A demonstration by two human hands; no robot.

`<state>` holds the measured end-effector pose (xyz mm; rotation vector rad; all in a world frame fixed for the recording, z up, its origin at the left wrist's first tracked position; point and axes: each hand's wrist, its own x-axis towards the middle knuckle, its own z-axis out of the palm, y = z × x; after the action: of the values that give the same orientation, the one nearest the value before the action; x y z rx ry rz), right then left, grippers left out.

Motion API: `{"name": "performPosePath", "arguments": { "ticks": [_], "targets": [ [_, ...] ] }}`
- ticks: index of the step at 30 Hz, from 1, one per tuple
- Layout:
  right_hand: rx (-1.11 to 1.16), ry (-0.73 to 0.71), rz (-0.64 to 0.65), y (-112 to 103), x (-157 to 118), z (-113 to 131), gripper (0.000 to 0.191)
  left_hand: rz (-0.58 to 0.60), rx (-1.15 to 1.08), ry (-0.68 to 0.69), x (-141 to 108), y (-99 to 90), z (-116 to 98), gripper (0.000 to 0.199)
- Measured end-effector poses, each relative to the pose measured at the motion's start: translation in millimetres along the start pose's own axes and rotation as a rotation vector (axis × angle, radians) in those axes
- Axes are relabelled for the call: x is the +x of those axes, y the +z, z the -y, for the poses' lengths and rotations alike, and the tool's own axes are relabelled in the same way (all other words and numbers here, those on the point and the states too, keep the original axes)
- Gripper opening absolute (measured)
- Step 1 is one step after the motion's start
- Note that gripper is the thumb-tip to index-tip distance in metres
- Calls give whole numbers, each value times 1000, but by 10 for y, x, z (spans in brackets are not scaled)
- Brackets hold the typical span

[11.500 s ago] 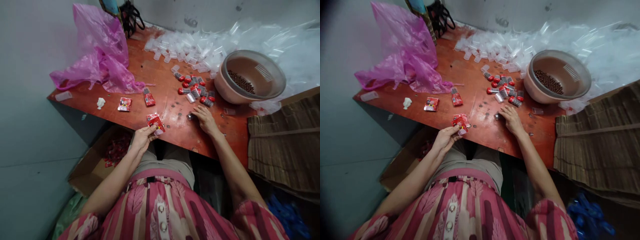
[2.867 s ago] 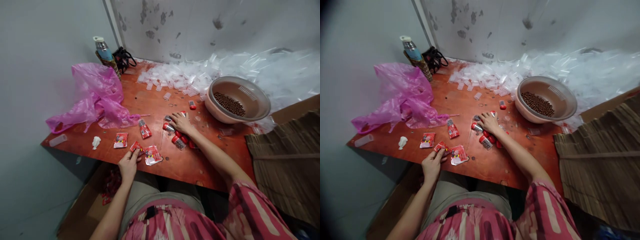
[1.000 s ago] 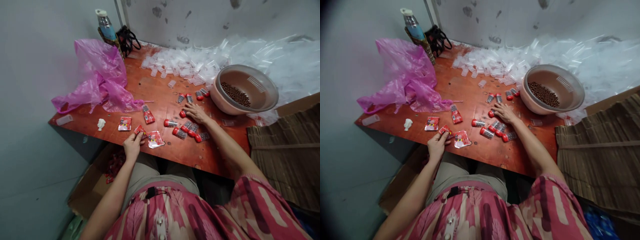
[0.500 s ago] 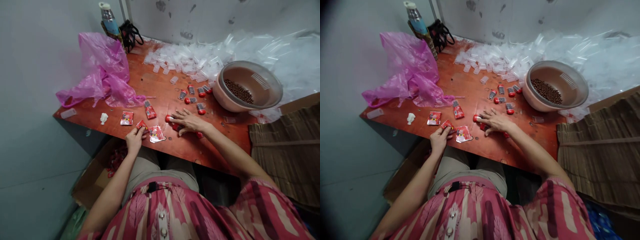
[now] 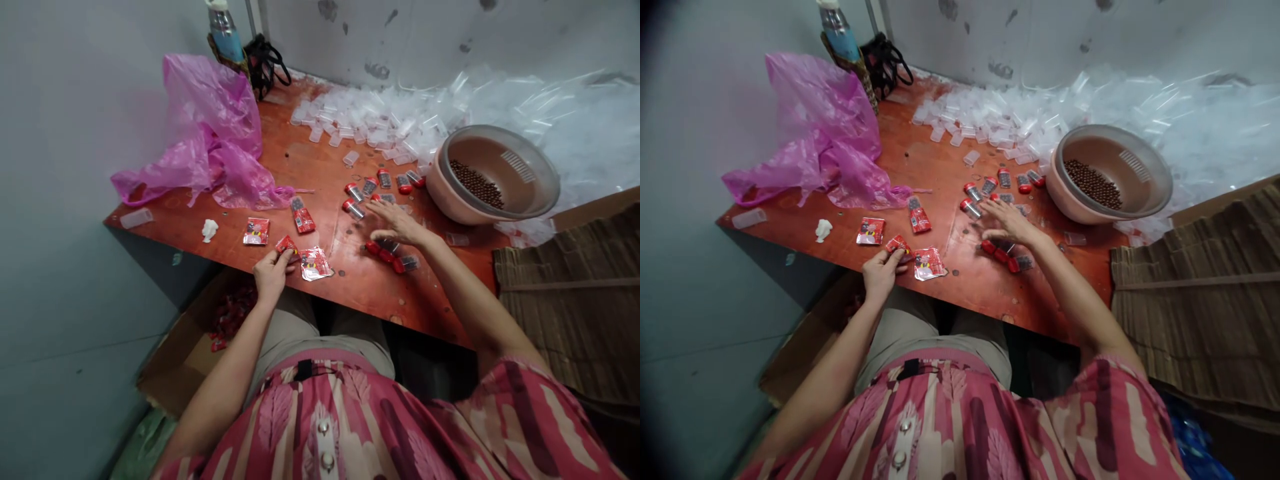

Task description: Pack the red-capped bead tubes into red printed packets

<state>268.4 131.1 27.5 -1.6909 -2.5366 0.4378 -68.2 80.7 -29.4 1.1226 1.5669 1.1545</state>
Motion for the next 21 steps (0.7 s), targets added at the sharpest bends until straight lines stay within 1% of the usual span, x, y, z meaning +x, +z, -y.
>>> {"name": "performPosePath", "arguments": {
  "ticks": [2,3,5,7,9,11,13,15,16,18,20,21],
  "targets": [
    [-30,-36,101,46,-213,7,89,0,16,2,3,1,1,34],
    [-49,-41,136,86,-273,7,93,1,17,1,4,1,2,34],
    [-86,-33,154,175,-286,-14,97,1,10,-2,5,3,4,33],
    [-117,36,75,237,-183,-58,93,-4,7,6,4,3,6,33],
    [-121,178,-65,243,-40,-107,86,-11,22,18,-1,3,12,34],
    [-58,299,-195,193,45,-137,80,-17,22,26,-3,3,22,34],
    [43,312,-278,114,5,-142,76,-12,-1,22,3,6,35,33],
    [107,255,-306,42,-176,-129,70,-6,-32,8,18,14,46,32],
    [114,218,-292,20,-306,-120,66,-4,-54,-2,28,17,47,32],
    [102,123,-179,20,-604,-107,58,1,-132,-30,41,17,31,32],
    [69,24,-41,85,-886,-112,53,16,-256,-87,30,2,-18,31],
    [45,2,-13,136,-1003,-123,51,31,-330,-130,11,-12,-56,31]
  ]
}}
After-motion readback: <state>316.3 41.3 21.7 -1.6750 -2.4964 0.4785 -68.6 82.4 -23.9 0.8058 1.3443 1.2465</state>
